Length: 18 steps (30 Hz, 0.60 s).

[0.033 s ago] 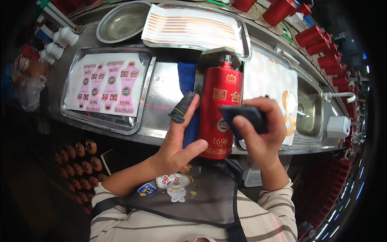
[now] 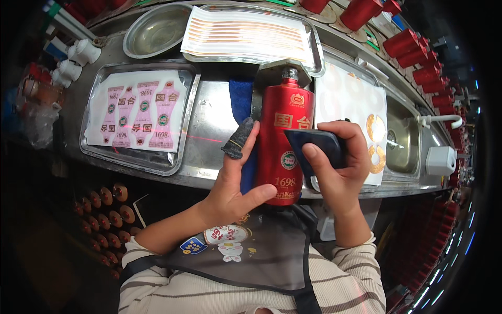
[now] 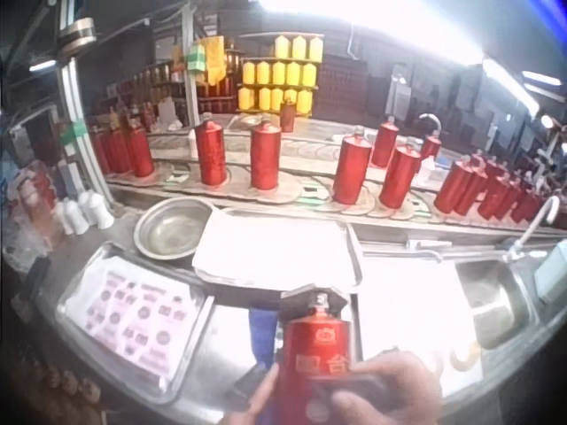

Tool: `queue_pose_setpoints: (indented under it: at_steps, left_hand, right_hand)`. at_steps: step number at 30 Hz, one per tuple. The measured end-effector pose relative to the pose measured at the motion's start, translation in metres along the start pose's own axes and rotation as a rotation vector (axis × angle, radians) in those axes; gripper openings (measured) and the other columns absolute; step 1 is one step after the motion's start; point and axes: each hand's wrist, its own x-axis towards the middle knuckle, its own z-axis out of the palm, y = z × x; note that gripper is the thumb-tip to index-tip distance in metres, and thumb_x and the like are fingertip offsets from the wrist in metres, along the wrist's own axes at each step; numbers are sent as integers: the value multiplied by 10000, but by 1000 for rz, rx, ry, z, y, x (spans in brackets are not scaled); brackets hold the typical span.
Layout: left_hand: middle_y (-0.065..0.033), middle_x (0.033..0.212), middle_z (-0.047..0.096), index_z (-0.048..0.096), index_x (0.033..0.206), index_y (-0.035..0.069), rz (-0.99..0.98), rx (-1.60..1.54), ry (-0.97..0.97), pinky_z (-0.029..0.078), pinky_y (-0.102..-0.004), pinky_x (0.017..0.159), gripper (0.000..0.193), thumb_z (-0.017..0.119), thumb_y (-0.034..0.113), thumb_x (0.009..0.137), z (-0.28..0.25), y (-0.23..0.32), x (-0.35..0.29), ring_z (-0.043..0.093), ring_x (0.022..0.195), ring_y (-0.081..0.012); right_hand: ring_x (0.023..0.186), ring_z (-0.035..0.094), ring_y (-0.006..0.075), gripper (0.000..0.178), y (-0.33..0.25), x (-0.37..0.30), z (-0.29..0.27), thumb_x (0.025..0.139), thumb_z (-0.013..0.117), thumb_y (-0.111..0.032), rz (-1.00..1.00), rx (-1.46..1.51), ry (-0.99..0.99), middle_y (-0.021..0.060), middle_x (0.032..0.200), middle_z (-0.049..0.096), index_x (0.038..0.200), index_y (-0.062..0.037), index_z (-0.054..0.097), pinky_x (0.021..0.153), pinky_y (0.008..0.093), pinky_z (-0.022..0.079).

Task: The person applies round gold labels to the necks of red cylindrical bottles, then wipes the bottle bodies with a blue cloth. The person handles each bottle one at a time, places the finished bottles on a nearby rack, and repeats the process.

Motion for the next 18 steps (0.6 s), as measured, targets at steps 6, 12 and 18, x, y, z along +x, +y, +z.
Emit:
queue_pose_setpoints:
  at_steps: [6,12,18]
  left_hand:
    - [-257,1619,221,105,1566,-64,10,179,33,201,-414,1217,971,756,161,881,8,-5,1,253,1504,-337]
    - [-242,1634,193,104,1570,-50,-14,133,32,181,-415,1225,957,748,175,899,9,-3,1,227,1517,-326]
    - [-232,1659,114,11,1580,-10,20,20,4,138,-429,1239,943,688,126,938,4,-9,-3,158,1538,-326]
  right_hand:
    - [866,599,114,231,58,16,-10,892,741,-71,125,-74,402,47,956,636,1069,6,615,782,243,499]
    - [817,663,140,231,33,27,-1,844,773,-39,-206,-185,207,87,911,685,1033,-3,646,728,261,528]
    - [782,682,253,275,25,38,-12,750,767,67,-459,-275,-16,115,872,671,992,-7,659,696,309,552]
